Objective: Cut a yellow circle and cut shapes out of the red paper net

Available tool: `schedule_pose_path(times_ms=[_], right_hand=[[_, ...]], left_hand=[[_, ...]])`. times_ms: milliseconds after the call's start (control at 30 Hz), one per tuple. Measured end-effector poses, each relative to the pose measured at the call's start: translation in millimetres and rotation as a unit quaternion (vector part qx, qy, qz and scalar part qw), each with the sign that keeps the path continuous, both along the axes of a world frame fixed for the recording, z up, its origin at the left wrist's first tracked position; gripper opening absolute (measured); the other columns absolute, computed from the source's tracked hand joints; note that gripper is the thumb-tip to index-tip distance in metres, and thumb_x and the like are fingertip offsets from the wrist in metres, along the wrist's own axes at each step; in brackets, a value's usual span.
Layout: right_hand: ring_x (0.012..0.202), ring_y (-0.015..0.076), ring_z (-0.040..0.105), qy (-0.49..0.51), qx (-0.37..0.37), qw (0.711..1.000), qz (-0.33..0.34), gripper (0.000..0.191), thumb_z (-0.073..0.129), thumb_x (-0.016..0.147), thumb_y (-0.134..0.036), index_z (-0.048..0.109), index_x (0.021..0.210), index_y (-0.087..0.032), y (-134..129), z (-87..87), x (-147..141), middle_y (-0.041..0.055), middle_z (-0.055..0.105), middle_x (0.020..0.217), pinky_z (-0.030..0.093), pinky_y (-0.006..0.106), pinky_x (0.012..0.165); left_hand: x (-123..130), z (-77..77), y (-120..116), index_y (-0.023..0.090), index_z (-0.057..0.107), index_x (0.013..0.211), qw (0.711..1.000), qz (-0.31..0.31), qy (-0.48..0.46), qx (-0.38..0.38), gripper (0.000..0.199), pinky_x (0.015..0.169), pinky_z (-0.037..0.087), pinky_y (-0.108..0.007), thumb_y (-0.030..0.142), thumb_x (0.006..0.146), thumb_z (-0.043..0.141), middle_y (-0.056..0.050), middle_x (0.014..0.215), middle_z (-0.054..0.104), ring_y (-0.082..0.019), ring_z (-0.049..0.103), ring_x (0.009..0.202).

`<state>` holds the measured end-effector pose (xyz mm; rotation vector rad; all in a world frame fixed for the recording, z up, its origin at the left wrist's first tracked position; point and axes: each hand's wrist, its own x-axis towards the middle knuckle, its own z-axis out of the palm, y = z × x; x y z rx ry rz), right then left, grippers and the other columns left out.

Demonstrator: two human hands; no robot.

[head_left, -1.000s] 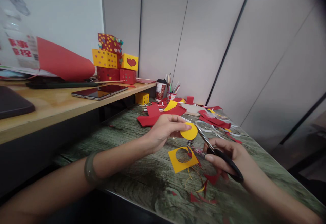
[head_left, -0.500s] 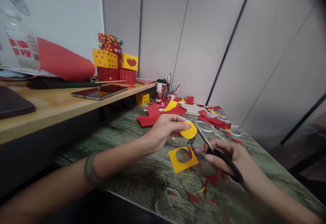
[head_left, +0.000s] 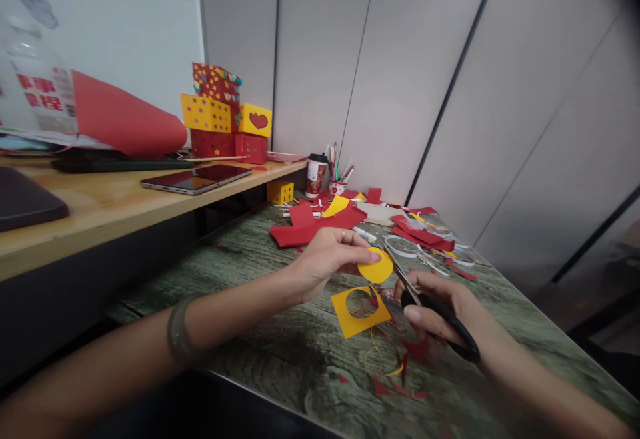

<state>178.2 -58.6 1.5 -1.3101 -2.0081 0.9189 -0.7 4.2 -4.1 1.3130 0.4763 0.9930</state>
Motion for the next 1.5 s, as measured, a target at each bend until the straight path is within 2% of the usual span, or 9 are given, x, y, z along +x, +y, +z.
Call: schedule_pose_path(times_ms=[300,500,733,1000,1267,1367,1500], right_hand=[[0.036,0.007,0.043,0.001,0.003,1.0,-0.013,0.029,0.056,0.071,-0.046,0.048,0.072,-0.018,-1.8,1.7,0.2,-0.0059,0.046,0.047,0.032,0.018,0.034],[0.034,0.0065,0.042,0.005,-0.027,0.999,-0.034,0.03,0.056,0.07,-0.048,0.049,0.074,-0.019,-1.4,1.3,-0.2,-0.0065,0.044,0.048,0.032,0.018,0.033],[0.032,0.0044,0.04,0.009,-0.016,0.998,-0.058,0.029,0.06,0.067,-0.045,0.05,0.073,-0.019,-3.5,1.7,-0.3,-0.0077,0.042,0.048,0.033,0.016,0.031],[0.038,0.0066,0.042,0.026,-0.008,1.0,-0.009,0.024,0.06,0.07,-0.04,0.047,0.071,-0.019,-1.0,-2.0,-1.3,-0.0062,0.043,0.051,0.034,0.018,0.036],[0.048,0.0103,0.047,0.01,0.018,1.0,-0.021,0.028,0.06,0.068,-0.044,0.048,0.072,-0.019,-0.9,-0.2,-2.2,-0.0026,0.047,0.057,0.034,0.019,0.038],[0.046,0.0095,0.046,0.001,0.026,1.0,-0.013,0.029,0.06,0.068,-0.045,0.05,0.074,-0.018,1.2,-2.0,0.8,-0.0022,0.049,0.057,0.034,0.019,0.037],[0.039,0.0073,0.043,0.0,0.002,1.0,-0.006,0.028,0.059,0.07,-0.043,0.051,0.078,-0.018,2.3,-4.3,3.2,-0.0051,0.045,0.054,0.034,0.019,0.035]], left_hand=[[-0.2,1.0,-0.6,0.01,0.058,0.065,1.0,0.003,0.002,0.005,0.012,0.057,0.042,-0.018,0.017,0.062,0.067,-0.001,0.066,0.059,-0.007,0.055,0.061],[-0.4,1.4,-0.4,0.011,0.058,0.067,1.0,0.009,0.0,-0.004,0.011,0.057,0.042,-0.018,0.016,0.062,0.067,-0.001,0.067,0.059,-0.007,0.054,0.061],[-0.5,1.3,0.2,0.011,0.058,0.068,1.0,-0.001,-0.02,-0.009,0.011,0.058,0.043,-0.018,0.016,0.063,0.067,-0.001,0.068,0.06,-0.007,0.055,0.063],[0.0,-0.3,-0.6,0.01,0.059,0.065,1.0,-0.018,0.013,-0.004,0.012,0.059,0.043,-0.02,0.017,0.062,0.068,-0.002,0.067,0.06,-0.008,0.056,0.061],[-0.2,0.2,0.1,0.011,0.059,0.065,1.0,-0.018,0.013,-0.005,0.012,0.06,0.043,-0.021,0.018,0.062,0.068,-0.002,0.067,0.06,-0.008,0.056,0.062],[-0.5,0.3,-0.3,0.011,0.059,0.065,1.0,-0.019,0.01,-0.005,0.011,0.06,0.042,-0.021,0.018,0.062,0.068,-0.002,0.067,0.06,-0.008,0.056,0.062],[-0.5,0.1,-0.4,0.011,0.059,0.065,1.0,-0.022,0.012,-0.003,0.011,0.06,0.042,-0.021,0.018,0.062,0.067,-0.002,0.067,0.06,-0.009,0.056,0.062]])
